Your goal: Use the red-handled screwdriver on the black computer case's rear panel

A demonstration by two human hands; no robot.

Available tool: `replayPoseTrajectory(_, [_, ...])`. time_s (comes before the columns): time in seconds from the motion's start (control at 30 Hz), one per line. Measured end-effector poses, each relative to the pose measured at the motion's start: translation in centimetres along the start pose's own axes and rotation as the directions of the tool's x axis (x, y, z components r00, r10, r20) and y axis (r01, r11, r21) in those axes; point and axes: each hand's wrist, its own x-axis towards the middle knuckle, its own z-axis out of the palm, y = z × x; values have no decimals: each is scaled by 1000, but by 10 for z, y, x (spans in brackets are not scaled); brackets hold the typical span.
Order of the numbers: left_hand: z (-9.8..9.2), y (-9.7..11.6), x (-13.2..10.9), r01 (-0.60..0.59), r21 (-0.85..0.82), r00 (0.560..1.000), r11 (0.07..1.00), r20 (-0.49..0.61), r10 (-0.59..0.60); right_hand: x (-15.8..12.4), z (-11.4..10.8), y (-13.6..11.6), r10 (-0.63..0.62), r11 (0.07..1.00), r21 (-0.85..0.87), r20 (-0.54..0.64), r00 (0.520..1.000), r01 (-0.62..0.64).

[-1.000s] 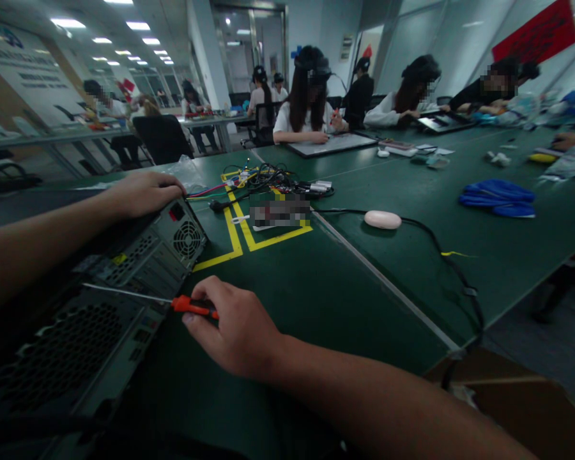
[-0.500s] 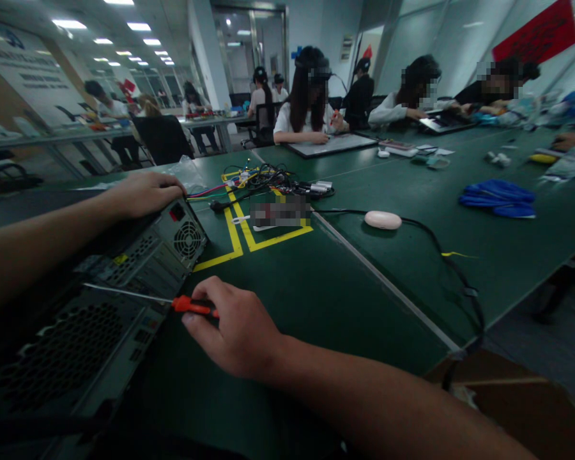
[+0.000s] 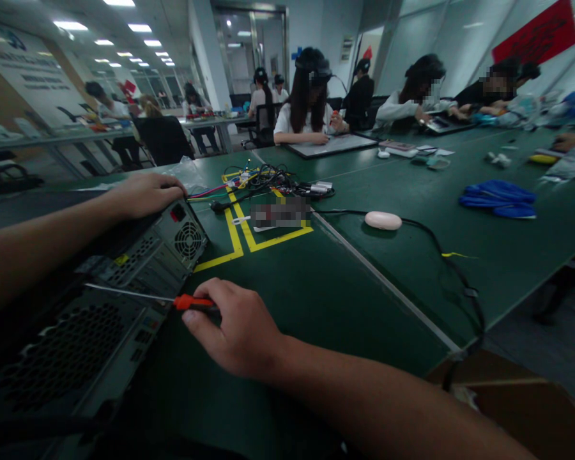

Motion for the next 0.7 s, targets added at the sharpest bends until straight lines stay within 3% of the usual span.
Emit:
replayPoseTrajectory(0.23, [0, 0, -1, -18, 2, 1000, 1000, 3, 18, 1, 2, 3, -50, 999, -10, 2, 999, 50])
replayPoseTrajectory(0.5, [1, 0, 0, -2, 14, 1000, 1000, 2, 2, -2, 3, 2, -10, 996, 94, 48, 999, 5])
replayPoseTrajectory(0.7, [0, -1, 1, -19, 14, 1000, 1000, 6, 19, -1, 2, 3, -16, 998, 57, 49, 999, 14])
